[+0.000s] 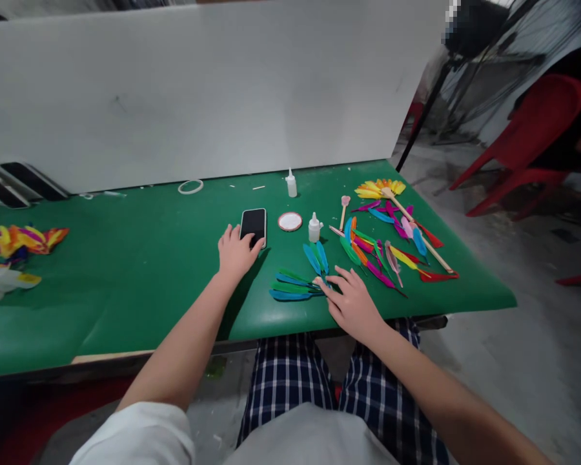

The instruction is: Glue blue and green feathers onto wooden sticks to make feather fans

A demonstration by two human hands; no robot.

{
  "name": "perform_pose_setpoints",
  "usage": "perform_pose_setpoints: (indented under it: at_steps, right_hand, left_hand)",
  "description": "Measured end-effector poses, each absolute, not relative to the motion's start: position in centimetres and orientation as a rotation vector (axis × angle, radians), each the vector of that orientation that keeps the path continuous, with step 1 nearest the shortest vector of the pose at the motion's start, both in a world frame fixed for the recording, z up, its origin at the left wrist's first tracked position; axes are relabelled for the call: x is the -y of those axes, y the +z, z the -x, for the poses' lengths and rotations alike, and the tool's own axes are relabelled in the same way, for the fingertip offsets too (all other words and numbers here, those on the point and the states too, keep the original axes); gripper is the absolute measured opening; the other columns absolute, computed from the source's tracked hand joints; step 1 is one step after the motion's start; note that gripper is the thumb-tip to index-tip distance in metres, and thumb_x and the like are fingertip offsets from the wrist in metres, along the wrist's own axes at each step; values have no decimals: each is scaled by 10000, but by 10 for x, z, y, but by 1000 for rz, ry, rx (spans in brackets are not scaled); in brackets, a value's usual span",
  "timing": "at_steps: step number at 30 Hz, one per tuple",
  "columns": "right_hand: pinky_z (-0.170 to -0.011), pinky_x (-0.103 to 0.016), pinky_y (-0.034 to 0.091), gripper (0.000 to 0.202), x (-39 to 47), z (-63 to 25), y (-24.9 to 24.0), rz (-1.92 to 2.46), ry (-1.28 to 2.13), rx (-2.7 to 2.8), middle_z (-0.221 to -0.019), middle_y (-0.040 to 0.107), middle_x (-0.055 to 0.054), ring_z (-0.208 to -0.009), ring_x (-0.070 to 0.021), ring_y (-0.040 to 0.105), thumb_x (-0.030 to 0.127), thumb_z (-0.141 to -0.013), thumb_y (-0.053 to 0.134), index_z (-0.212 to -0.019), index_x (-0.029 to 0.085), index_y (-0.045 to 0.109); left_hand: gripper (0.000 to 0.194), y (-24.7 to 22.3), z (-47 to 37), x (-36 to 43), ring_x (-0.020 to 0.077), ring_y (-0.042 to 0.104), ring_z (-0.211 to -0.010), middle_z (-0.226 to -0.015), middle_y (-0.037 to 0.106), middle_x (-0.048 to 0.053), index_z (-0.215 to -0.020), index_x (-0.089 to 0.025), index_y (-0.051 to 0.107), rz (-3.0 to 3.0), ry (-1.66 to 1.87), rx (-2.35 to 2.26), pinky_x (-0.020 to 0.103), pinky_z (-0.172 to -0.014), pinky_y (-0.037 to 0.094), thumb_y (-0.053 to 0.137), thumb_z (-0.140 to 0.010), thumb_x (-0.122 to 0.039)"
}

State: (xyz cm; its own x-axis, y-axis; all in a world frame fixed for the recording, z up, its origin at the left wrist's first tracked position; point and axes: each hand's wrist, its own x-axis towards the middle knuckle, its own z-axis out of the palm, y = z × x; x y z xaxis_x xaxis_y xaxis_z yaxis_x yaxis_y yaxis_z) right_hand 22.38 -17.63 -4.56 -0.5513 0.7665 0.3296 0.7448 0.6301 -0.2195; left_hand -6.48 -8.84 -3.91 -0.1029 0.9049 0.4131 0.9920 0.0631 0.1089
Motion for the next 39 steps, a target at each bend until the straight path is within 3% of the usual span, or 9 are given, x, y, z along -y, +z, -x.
perform_pose_setpoints:
  at_steps: [4,8,13,17,20,26,34,39]
  right_hand:
    - [-1004,-461,318,428,182,-230,-49,1200,63,2435,-1107,561,-81,-1206,-253,365,176,-833,408,-1257,209,463]
    - [-979,-462,349,362,187,-236,-50,1216,47,2448,-1109,559,-94,-1181,-267,387,224,-839,426,-1181,185,537]
    - [-926,-432,386,376,190,-240,-50,1221,-15,2460,-1073,572,-105,-1098,-254,449,240,-836,451,-1198,163,517]
    - [-709,-322,440,308,192,-244,-53,1247,-21,2423,-795,606,-73,-784,-182,525,254,-850,455,-1115,155,577]
    - [-648,-277,416,245,193,-241,-55,1216,19,2424,-733,601,-49,-716,-153,515,253,-858,454,-1013,190,633]
    - [-676,-282,431,256,192,-224,-55,1208,105,2342,-759,629,-52,-733,-156,548,278,-864,443,-1012,194,634]
    - [-731,-302,493,206,178,-231,-54,1261,369,2009,-811,677,-37,-783,-162,613,287,-838,473,-868,206,660]
    - [-753,-308,489,191,174,-238,-59,1248,391,1964,-818,678,-39,-800,-162,613,275,-831,489,-867,195,658]
  left_hand:
    - [497,-54,66,89,327,244,-1286,-1351,366,169,-1131,-170,563,1870,-525,2082,509,-997,221,422,-806,-519]
    - [498,-57,62,89,329,228,-1293,-1352,363,176,-1107,-160,578,1904,-554,2078,517,-1015,183,407,-810,-522]
    - [499,-56,60,88,310,231,-1295,-1367,344,167,-1209,-163,490,1909,-705,2049,509,-1026,165,416,-822,-469]
    - [369,-54,66,88,289,321,-1241,-1260,463,142,-1115,-178,555,1848,-900,2056,467,-1003,238,430,-831,-380]
    - [282,-52,77,88,252,416,-1141,-1125,531,117,-981,-175,610,1710,-1064,2090,411,-954,316,396,-848,-299]
    - [266,-54,91,95,263,470,-1041,-1027,563,120,-949,-173,636,1720,-1031,2137,426,-872,373,422,-813,-253]
    - [324,-55,81,107,291,329,-1230,-1256,469,105,-1071,-243,623,1957,-766,2035,456,-944,302,444,-804,-285]
    - [302,-55,80,107,297,308,-1245,-1284,458,96,-1004,-230,656,2031,-592,1960,460,-955,283,449,-791,-283]
